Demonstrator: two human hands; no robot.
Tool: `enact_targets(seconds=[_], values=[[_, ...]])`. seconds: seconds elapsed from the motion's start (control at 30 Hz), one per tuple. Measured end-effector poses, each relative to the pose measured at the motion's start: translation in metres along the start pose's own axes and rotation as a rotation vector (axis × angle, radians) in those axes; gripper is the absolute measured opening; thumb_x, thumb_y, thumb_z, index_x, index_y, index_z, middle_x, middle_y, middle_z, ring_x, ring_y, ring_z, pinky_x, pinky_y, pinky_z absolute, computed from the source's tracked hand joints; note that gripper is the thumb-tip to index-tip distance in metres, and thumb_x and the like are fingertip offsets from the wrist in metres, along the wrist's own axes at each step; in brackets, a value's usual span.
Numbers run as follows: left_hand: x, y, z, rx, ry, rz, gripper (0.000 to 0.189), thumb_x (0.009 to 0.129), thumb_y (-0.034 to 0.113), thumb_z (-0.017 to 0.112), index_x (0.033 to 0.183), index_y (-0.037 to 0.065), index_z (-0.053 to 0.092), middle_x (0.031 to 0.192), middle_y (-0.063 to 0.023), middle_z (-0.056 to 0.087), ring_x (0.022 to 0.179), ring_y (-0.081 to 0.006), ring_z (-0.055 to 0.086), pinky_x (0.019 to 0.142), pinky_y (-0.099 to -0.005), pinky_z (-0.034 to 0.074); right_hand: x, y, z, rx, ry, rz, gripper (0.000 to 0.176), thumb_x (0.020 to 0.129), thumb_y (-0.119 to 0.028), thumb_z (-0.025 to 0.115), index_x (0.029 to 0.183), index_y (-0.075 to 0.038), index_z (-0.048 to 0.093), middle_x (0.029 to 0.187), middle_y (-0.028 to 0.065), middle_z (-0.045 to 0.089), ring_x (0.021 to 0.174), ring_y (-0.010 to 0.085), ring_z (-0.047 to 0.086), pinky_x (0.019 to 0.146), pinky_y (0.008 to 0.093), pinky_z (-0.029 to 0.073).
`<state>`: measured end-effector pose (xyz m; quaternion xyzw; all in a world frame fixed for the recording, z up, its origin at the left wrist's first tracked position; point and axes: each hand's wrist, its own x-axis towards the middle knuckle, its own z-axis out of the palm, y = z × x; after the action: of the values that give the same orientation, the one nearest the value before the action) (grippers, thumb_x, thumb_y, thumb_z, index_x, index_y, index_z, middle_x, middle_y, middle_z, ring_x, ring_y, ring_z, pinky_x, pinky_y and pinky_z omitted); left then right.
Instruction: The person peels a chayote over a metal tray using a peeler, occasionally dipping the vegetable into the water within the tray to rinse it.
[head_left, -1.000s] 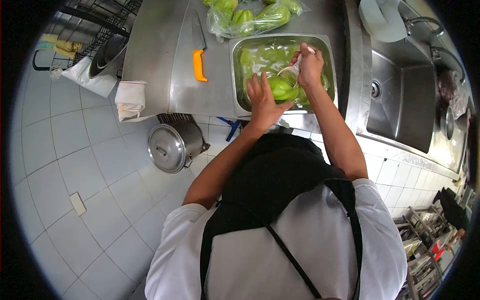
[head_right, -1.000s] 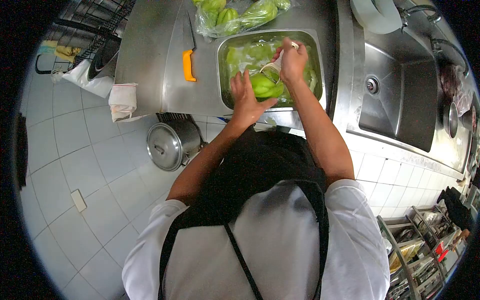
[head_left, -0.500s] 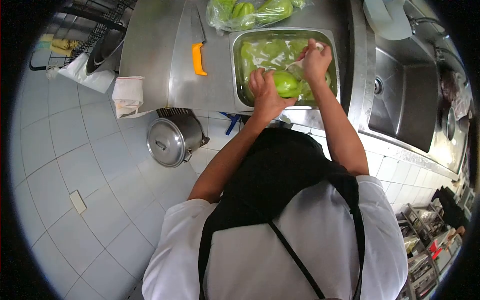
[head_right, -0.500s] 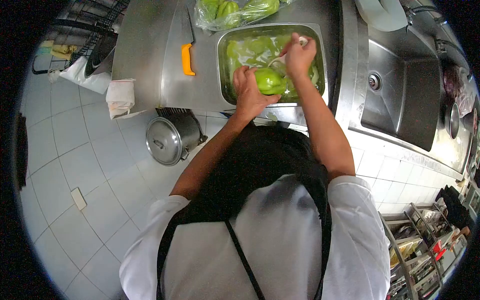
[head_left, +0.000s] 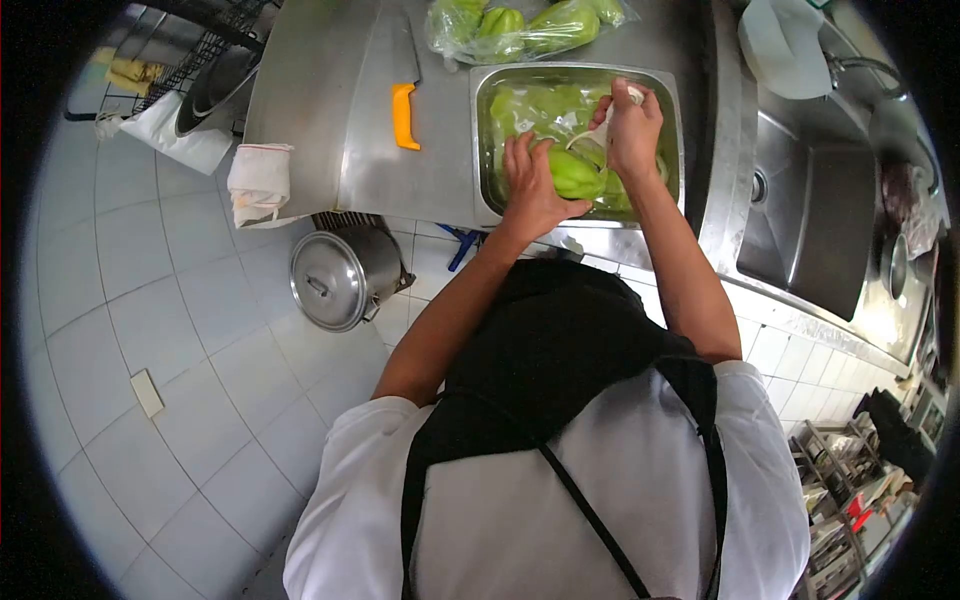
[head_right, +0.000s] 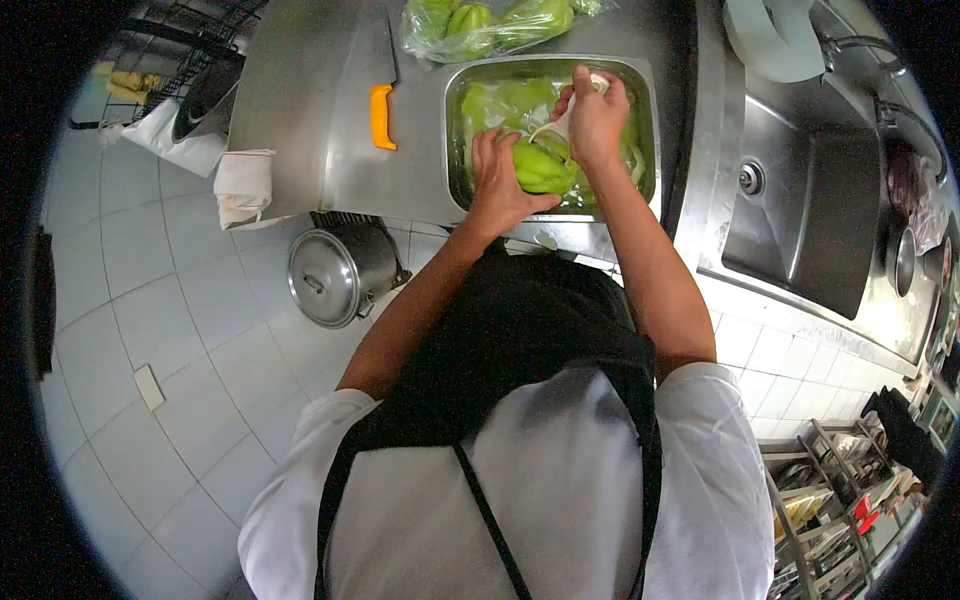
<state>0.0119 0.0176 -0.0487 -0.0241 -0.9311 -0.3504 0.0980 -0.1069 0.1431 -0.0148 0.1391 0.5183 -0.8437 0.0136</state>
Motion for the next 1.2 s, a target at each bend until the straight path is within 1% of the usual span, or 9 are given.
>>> enact_targets(seconds=[0.13,0.23,0.43,0.53,0.87,0.97,1.1,1.13,1.2], values=[[0.004,0.006,-0.015,-0.034,0.018,-0.113,0.121,0.054,0.044,0.092,0.144,-0.002,0.025,0.145,-0.0301,0.027,0.137,-0.0492,0.021,0.113,-0.0575,0.019,0.001,0.011,-0.006,-0.006,0.065,0.018,0.025,0.096,-0.016,0.061,0.106,0.002,0.046,0.070,0.0114,0.057,0.051,0.0201,0.055,0.044,0.0354,0.048],[-0.005,0.009,-0.010,-0.098,0.015,-0.204,0.119,0.058,0.046,0.090,0.145,-0.004,0.026,0.146,-0.0310,0.025,0.137,-0.0478,0.023,0.114,-0.0554,0.020,0.001,0.012,-0.013,-0.036,0.091,0.019,0.025,0.096,-0.015,0.061,0.107,0.001,0.046,0.071,0.0115,0.057,0.050,0.0201,0.055,0.043,0.0356,0.048],[-0.011,0.015,-0.024,0.038,0.006,-0.111,0.081,0.070,0.037,0.085,0.136,0.006,0.050,0.145,-0.0242,0.033,0.136,-0.0429,0.029,0.112,-0.0503,0.029,0.009,0.001,-0.017,-0.049,0.117,-0.070,0.025,0.096,-0.014,0.060,0.109,0.001,0.045,0.071,0.0118,0.057,0.051,0.0199,0.055,0.043,0.0359,0.047],[-0.012,0.005,-0.033,-0.108,-0.083,-0.143,0.058,0.076,0.030,0.081,0.126,0.011,0.060,0.141,-0.0190,0.041,0.133,-0.0389,0.038,0.108,-0.0471,0.035,0.009,-0.008,-0.023,-0.004,0.122,-0.047,0.025,0.096,-0.013,0.060,0.109,0.002,0.044,0.072,0.0119,0.057,0.051,0.0200,0.055,0.044,0.0359,0.047],[-0.013,0.013,-0.062,-0.241,0.094,-0.057,0.013,0.086,0.011,0.068,0.097,0.007,0.067,0.112,-0.0137,0.057,0.107,-0.0338,0.054,0.093,-0.0419,0.043,0.002,-0.020,-0.030,-0.018,0.128,-0.078,0.025,0.096,-0.014,0.059,0.108,0.003,0.045,0.071,0.0115,0.057,0.053,0.0199,0.056,0.045,0.0357,0.048],[-0.008,0.025,-0.088,-0.362,0.044,-0.135,0.011,0.087,0.010,0.067,0.097,0.006,0.067,0.109,-0.0128,0.058,0.104,-0.0333,0.055,0.092,-0.0418,0.043,-0.001,-0.023,-0.031,-0.009,0.136,-0.063,0.026,0.096,-0.015,0.060,0.108,0.003,0.045,0.071,0.0115,0.057,0.053,0.0199,0.056,0.045,0.0356,0.048],[-0.007,0.016,-0.082,0.094,-0.201,0.241,0.037,0.081,0.009,0.070,0.117,0.005,0.063,0.128,-0.0171,0.053,0.124,-0.0353,0.048,0.105,-0.0422,0.040,-0.005,-0.017,-0.029,-0.018,0.109,-0.047,0.027,0.095,-0.016,0.061,0.109,0.002,0.045,0.072,0.0119,0.058,0.053,0.0200,0.056,0.046,0.0356,0.049],[-0.008,0.012,-0.074,0.135,-0.322,0.248,0.054,0.079,0.013,0.071,0.131,0.006,0.055,0.139,-0.0185,0.044,0.133,-0.0387,0.038,0.112,-0.0457,0.033,-0.007,-0.016,-0.027,-0.022,0.107,-0.033,0.027,0.095,-0.016,0.061,0.109,0.002,0.045,0.072,0.0120,0.058,0.053,0.0200,0.056,0.046,0.0356,0.049],[-0.007,0.008,-0.056,0.127,-0.311,0.203,0.056,0.080,0.015,0.071,0.133,0.008,0.054,0.141,-0.0190,0.042,0.133,-0.0399,0.037,0.112,-0.0463,0.032,-0.010,-0.013,-0.023,0.006,0.129,-0.038,0.027,0.095,-0.016,0.061,0.109,0.001,0.045,0.072,0.0121,0.058,0.053,0.0199,0.056,0.046,0.0354,0.049]])
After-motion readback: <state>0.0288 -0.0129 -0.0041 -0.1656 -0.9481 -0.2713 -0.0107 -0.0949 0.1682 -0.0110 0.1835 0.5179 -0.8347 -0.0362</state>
